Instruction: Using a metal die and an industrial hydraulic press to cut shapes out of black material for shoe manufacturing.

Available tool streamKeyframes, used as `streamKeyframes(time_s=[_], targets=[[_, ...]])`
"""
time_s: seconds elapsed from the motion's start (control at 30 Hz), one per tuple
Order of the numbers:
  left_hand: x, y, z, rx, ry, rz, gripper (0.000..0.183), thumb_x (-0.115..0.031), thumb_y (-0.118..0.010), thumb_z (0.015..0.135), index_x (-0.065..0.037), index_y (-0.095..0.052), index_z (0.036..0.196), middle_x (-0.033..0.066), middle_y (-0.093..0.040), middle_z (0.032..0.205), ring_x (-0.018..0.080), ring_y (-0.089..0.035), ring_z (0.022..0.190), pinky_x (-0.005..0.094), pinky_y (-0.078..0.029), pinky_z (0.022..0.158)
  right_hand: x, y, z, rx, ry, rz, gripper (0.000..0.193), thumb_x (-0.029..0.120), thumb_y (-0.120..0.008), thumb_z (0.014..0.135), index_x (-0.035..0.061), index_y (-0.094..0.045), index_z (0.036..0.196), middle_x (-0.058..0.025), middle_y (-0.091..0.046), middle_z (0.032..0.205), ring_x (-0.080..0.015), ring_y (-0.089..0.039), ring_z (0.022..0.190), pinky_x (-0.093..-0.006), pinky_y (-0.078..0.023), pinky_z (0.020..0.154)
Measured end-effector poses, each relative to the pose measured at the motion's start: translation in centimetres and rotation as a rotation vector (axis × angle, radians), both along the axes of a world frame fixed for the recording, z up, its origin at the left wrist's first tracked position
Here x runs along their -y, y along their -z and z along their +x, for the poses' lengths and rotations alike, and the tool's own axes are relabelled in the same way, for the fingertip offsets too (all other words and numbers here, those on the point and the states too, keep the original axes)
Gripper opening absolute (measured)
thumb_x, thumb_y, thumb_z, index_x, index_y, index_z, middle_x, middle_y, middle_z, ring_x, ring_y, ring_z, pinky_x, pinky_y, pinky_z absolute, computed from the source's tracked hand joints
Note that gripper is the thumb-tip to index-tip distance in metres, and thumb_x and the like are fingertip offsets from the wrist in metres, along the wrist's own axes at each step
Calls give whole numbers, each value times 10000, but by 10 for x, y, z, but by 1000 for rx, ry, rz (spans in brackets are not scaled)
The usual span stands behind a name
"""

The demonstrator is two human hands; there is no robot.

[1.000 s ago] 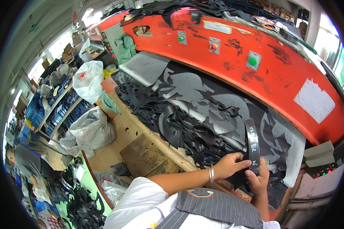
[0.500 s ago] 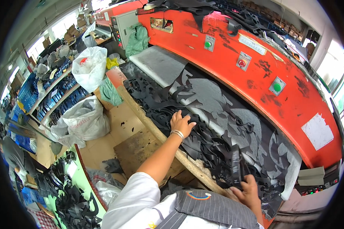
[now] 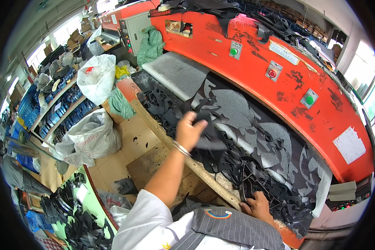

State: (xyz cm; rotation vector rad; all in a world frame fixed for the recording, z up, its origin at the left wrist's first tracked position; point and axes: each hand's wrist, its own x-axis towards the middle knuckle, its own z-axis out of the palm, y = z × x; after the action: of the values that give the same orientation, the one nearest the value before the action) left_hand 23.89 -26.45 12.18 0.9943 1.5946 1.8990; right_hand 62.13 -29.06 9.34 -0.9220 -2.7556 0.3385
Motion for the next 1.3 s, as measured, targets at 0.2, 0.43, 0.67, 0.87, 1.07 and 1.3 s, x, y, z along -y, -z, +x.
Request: streamKeyframes(time_s=[0.2, 0.43, 0.67, 0.87, 1.07, 1.3], targets=[[11, 40, -139, -74, 240, -104, 294, -89, -722, 811, -51, -567, 1059, 32, -649, 971, 138, -618, 863, 375, -458, 934, 1, 1, -11, -34, 6, 4, 284, 351, -746, 724, 70, -711, 740, -114, -507, 775, -298, -525, 751, -399, -428, 622], [-16, 48, -162, -885, 470, -843, 388, -345, -708, 820, -116, -567, 1100, 112, -642, 1136, 292, -573, 1135, 530, -34, 1146, 2, 3, -15, -12, 47, 8, 276, 345, -755, 702, 75, -712, 737, -108, -513, 773, -291, -529, 755, -395, -432, 626], [-26, 37, -150, -1159, 627, -990, 518, -389, -721, 805, -160, -498, 1212, 140, -578, 1206, 310, -538, 1158, 465, -248, 1043, 7, 6, -15, 17, 73, 20, 275, 340, -764, 685, 75, -711, 733, -103, -510, 752, -287, -525, 751, -395, -429, 625], [-25, 21, -133, -1058, 608, -1169, 503, -396, -745, 781, -164, -507, 1159, 98, -607, 1177, 294, -552, 1147, 450, -274, 979, 12, 7, -22, 24, 141, 42, 253, 304, -751, 698, 61, -679, 697, -106, -491, 743, -291, -515, 749, -405, -418, 624], [5, 45, -110, -1065, 464, -1040, 411, -315, -760, 780, -151, -521, 1071, 66, -631, 1062, 279, -580, 1029, 482, -237, 1046, 17, 12, -14, -32, 141, 33, 240, 282, -740, 711, 54, -667, 690, -117, -483, 746, -297, -512, 757, -407, -412, 623], [59, 38, -113, -565, -277, -107, 324, -55, -783, 676, -71, -526, 871, 61, -571, 870, 210, -572, 826, 310, -464, 745, 2, 12, -10, -55, 55, 31, 243, 286, -725, 737, 52, -668, 705, -125, -482, 744, -302, -509, 754, -409, -409, 619]])
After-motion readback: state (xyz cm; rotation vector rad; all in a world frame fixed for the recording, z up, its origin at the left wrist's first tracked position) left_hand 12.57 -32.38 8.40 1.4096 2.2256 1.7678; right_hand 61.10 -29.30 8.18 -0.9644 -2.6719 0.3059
